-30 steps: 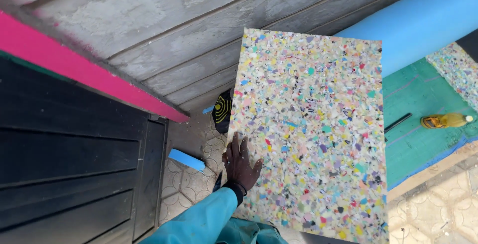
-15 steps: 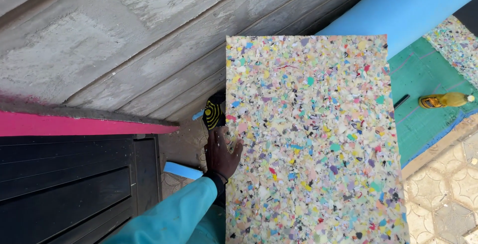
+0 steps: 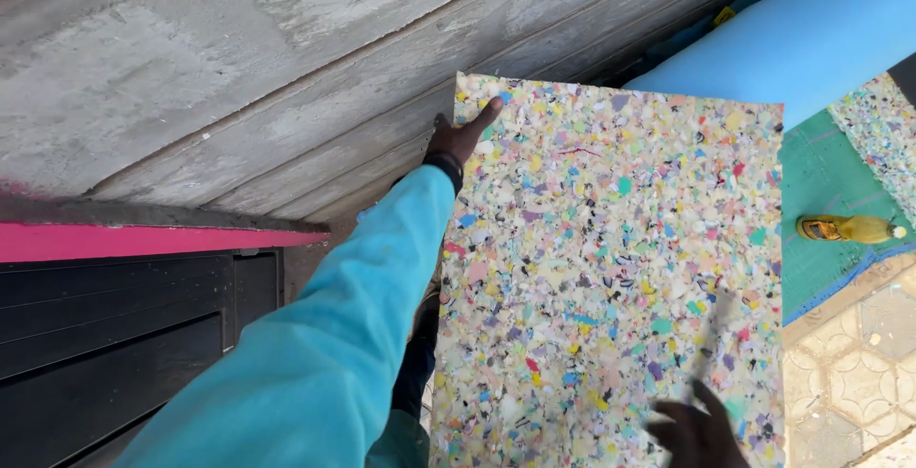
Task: Measuring and cutting a piece of recycled foam using a tape measure and a knife.
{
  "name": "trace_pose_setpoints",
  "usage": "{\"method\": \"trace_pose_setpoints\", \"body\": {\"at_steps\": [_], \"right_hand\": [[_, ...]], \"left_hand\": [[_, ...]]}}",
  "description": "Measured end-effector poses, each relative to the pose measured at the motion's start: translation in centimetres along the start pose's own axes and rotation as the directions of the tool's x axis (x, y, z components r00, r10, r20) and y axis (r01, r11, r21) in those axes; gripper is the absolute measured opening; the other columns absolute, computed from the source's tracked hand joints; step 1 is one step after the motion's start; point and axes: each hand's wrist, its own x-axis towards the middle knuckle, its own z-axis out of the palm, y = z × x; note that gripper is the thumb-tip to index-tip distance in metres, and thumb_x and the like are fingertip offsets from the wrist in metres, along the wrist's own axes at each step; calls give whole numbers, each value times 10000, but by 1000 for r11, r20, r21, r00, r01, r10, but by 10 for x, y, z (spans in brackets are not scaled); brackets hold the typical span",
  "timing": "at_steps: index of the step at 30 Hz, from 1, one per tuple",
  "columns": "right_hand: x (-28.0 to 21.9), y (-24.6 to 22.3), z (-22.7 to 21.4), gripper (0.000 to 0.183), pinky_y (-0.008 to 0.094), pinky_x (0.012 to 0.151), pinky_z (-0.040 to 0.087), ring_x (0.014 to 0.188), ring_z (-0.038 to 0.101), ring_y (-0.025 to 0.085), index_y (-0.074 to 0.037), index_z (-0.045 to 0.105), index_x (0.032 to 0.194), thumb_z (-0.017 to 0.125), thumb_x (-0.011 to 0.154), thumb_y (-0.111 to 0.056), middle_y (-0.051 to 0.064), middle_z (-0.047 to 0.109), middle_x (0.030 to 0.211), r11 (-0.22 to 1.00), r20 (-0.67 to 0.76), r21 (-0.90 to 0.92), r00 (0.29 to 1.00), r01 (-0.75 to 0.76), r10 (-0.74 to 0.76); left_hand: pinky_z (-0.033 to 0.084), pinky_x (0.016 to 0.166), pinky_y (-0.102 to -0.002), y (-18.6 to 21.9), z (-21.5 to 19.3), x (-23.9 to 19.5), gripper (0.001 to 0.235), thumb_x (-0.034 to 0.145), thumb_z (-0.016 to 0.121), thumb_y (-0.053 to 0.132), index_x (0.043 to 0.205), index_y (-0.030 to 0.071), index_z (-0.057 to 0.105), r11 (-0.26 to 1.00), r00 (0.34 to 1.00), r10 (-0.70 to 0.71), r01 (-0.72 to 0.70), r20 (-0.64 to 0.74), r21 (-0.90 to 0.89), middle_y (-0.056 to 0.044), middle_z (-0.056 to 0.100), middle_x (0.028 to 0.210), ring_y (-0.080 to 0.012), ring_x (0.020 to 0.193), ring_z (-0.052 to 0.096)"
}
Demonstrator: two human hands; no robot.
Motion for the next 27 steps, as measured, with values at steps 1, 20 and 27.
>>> {"method": "trace_pose_setpoints", "body": {"at_steps": [1,20,27], "right_hand": [[0,-41,36,632,501,1122,668,1170,914,466,-106,556,1889,644,1263,-123,221,930,1394,1000,-1,-12,1000,4,-4],[178,-269,318,675,761,942,696,1039,883,599,-406,545,1888,612,1225,-300,303,875,1006,456,312,-675,785,580,-535],[51,-181,261,785,767,821,677,865,879,615,-258,445,1934,575,1174,-111,339,856,827,489,329,-680,824,546,-462]], "left_hand": [[513,1418,-548,-4,5,29,1914,473,641,1079,2011,116,33,1000,1000,-6,6,3,-10,-178,254,2065,-441,1830,430],[635,1275,-596,-53,15,75,1537,898,456,1193,1885,16,488,936,949,311,-294,-60,194,-287,763,1667,-484,1581,738],[665,1242,-618,-61,20,85,1427,962,438,1129,1806,-14,572,928,943,327,-307,-67,210,-310,799,1597,-517,1543,763]]}}
